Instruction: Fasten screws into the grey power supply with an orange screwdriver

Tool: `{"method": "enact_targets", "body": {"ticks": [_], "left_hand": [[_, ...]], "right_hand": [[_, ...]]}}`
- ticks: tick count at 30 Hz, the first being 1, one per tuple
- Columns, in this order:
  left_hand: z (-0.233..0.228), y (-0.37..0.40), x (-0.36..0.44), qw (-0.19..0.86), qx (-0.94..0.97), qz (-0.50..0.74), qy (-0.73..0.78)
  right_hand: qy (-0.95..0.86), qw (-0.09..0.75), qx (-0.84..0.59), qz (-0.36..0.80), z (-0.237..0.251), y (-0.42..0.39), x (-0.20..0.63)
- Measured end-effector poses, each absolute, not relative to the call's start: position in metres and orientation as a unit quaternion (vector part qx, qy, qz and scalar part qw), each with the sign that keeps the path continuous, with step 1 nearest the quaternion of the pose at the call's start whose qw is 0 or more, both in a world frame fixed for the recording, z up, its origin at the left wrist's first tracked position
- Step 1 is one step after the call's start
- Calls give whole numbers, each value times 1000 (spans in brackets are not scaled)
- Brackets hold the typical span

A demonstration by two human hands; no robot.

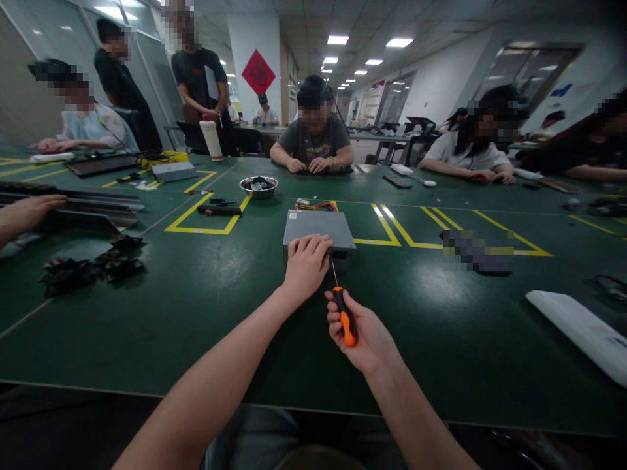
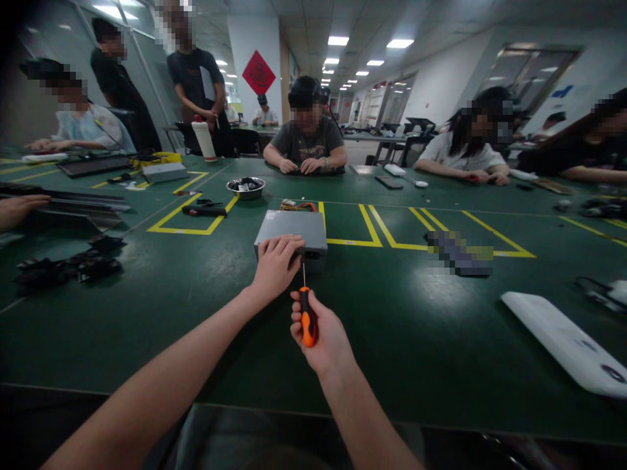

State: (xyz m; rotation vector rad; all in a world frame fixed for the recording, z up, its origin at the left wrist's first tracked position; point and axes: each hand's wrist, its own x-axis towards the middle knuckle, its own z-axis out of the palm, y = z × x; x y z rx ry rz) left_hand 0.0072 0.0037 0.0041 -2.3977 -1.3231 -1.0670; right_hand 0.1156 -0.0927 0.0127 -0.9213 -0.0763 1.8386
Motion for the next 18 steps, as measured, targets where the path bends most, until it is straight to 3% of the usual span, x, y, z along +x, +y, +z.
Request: {"method": "enact_targets", "body": {"ticks": [10, 18], "left_hand": [[5, 4, 7, 95, -812, -360, -450], [5, 3, 7, 92, -811, -360, -451]], "right_hand": [[-163, 582, -478, 637, 8, -98, 116], [-90, 541, -447, 707, 12, -96, 122]]}}
